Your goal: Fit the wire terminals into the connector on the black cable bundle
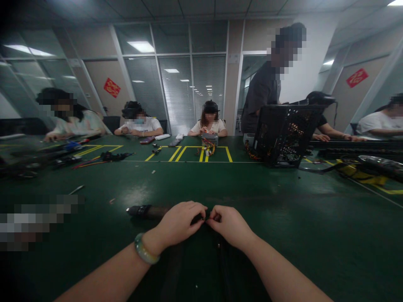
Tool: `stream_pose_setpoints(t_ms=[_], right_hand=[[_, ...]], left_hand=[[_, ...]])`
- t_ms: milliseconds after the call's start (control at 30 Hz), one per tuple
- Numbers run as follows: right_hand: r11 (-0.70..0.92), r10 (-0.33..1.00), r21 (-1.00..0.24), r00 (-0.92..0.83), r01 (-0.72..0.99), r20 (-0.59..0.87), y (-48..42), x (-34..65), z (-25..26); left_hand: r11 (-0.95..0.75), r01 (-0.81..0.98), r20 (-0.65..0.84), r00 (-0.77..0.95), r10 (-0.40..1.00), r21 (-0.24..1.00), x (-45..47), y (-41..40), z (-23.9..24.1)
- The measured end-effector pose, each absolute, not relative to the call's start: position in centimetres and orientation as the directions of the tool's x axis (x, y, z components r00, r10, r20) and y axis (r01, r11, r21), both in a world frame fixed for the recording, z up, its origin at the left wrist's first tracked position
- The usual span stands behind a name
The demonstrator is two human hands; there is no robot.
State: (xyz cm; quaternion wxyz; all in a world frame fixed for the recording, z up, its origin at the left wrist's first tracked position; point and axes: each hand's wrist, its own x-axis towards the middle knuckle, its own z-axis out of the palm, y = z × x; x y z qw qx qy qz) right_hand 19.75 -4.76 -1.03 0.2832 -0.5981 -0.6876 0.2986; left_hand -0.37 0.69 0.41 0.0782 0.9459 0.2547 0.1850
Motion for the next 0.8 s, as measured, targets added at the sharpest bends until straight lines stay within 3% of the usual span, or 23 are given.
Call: stream_pose_setpoints(t_ms=[800], right_hand=[[0.103,0.991,-0.793,-0.127,0.601,0.032,-4.48,19.92,-1.60]], left_hand=[[-0.859,0.450,0.333,0.793,0.510,0.245,-0.36,0.65,0.27]])
